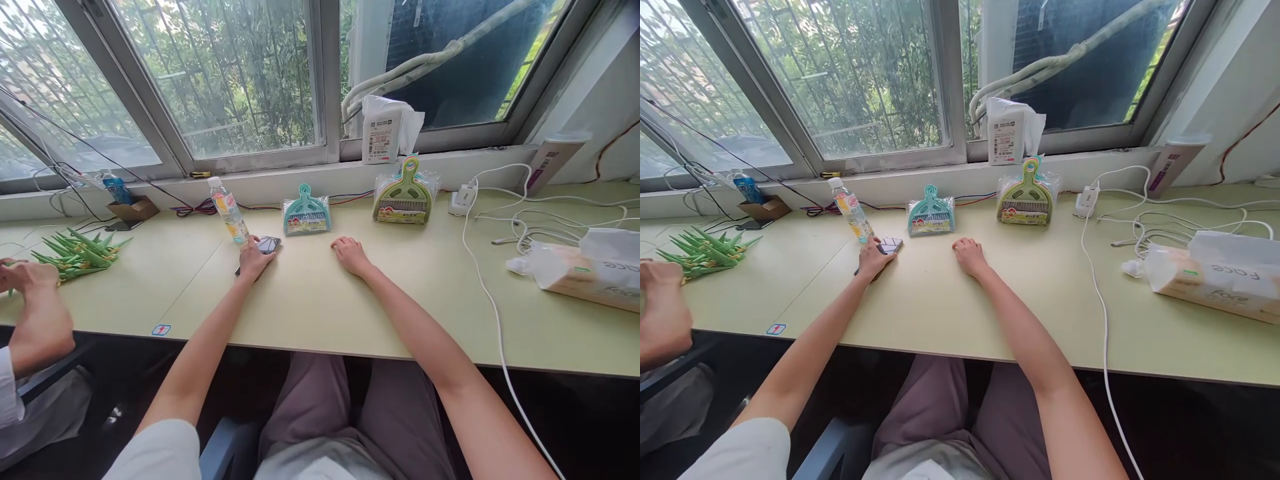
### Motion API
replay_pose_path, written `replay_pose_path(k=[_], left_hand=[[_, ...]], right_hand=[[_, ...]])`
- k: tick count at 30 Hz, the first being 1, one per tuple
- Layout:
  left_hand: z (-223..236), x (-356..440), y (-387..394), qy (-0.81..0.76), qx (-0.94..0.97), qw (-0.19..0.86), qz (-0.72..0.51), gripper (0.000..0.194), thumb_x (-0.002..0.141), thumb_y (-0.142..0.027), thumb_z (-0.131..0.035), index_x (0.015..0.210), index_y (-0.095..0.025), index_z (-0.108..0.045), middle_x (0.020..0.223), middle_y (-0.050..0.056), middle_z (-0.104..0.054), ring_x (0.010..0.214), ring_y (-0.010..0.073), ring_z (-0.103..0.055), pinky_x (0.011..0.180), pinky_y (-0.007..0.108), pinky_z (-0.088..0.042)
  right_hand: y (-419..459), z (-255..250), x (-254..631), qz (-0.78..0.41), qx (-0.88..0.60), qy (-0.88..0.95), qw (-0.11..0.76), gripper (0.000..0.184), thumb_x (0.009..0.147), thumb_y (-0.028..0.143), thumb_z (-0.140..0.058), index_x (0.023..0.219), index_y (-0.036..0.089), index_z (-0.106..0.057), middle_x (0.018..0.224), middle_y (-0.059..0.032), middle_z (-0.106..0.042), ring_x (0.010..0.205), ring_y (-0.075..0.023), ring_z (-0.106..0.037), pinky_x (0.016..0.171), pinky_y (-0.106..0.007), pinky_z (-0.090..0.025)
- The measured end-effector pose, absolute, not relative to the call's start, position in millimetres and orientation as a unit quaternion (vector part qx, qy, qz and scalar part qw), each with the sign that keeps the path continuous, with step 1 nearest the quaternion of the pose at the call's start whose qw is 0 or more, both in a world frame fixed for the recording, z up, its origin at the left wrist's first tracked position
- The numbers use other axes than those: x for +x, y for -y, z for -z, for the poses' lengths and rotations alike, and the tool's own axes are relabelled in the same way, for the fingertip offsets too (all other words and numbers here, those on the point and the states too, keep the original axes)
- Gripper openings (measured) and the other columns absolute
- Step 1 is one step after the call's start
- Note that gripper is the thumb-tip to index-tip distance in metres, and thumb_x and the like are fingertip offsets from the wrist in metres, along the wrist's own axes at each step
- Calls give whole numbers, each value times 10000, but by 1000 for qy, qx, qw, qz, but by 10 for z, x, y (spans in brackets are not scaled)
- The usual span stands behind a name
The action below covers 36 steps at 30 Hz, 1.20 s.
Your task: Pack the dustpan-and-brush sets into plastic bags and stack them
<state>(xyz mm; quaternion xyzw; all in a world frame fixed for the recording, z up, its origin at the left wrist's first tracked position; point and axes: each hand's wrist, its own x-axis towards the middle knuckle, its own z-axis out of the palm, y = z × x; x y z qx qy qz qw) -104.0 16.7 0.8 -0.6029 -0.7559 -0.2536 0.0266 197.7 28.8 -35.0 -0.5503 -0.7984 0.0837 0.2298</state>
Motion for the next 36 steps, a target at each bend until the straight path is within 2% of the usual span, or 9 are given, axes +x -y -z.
replay_pose_path(k=[6, 9, 14, 19, 24, 27, 32, 34, 36], left_hand=[[-153, -558, 202, 692, -642, 9, 329, 537, 699, -396, -715, 1113, -253, -404, 1125, 70, -640, 1089, 274, -584, 883, 391, -479], [-157, -316, 336, 637, -672, 21, 378, 541, 700, -377, -723, 1126, -266, -408, 1145, 71, -625, 1113, 266, -574, 875, 392, -492], [-93, -137, 447, 570, -729, 29, 376, 619, 682, -371, -748, 1196, -283, -414, 1173, 63, -614, 1126, 262, -574, 846, 380, -516], [-17, -118, 469, 550, -753, 36, 360, 660, 687, -391, -754, 1243, -276, -417, 1170, 58, -622, 1111, 249, -587, 873, 370, -510], [13, -104, 476, 522, -774, 55, 353, 676, 701, -395, -744, 1274, -262, -411, 1241, 66, -605, 1149, 248, -564, 920, 371, -491], [3, -105, 484, 518, -781, 55, 345, 681, 704, -399, -740, 1283, -253, -411, 1276, 69, -592, 1166, 252, -553, 924, 374, -489], [-18, -125, 486, 520, -779, 66, 345, 664, 724, -413, -725, 1287, -249, -412, 1323, 74, -564, 1200, 262, -525, 958, 394, -468], [-23, -129, 486, 514, -780, 74, 349, 651, 733, -419, -717, 1283, -247, -414, 1342, 74, -551, 1205, 263, -518, 970, 397, -460], [-28, -129, 487, 508, -782, 79, 353, 640, 738, -416, -713, 1279, -246, -414, 1343, 69, -552, 1196, 260, -521, 972, 395, -458]], right_hand=[[-295, 367, 1982, -133, -544, 788, 257, 315, 940, 237, -395, 1179, 200, -596, 1288, -122, -562, 1209, -268, -452, 1024, -435, -315], [-285, 362, 1920, -262, -514, 744, 339, 362, 965, 420, -377, 1199, 227, -574, 1236, -99, -611, 1178, -242, -508, 1028, -424, -349], [-138, 291, 1628, -531, -390, 591, 465, 543, 938, 627, -258, 1252, 250, -489, 1108, -63, -664, 944, -181, -655, 925, -380, -474], [51, 177, 1406, -613, -408, 448, 507, 344, 934, 499, -370, 1143, 260, -502, 985, -11, -649, 699, -129, -659, 762, -333, -551], [60, 143, 1386, -592, -425, 426, 536, 232, 891, 386, -418, 982, 221, -554, 850, 1, -619, 705, -127, -611, 733, -323, -557], [51, 148, 1397, -586, -427, 430, 538, 198, 839, 317, -476, 983, 205, -554, 857, -4, -608, 739, -132, -596, 750, -339, -553], [95, 133, 1432, -591, -365, 491, 526, 487, 652, 272, -706, 1103, 230, -527, 1016, -16, -625, 921, -166, -601, 803, -338, -546], [106, 122, 1438, -594, -354, 492, 529, 499, 662, 327, -706, 1120, 243, -525, 1032, -14, -626, 931, -167, -602, 796, -334, -549], [104, 114, 1436, -604, -356, 477, 530, 428, 725, 377, -640, 1117, 246, -529, 1008, -6, -628, 876, -151, -610, 768, -325, -554]])
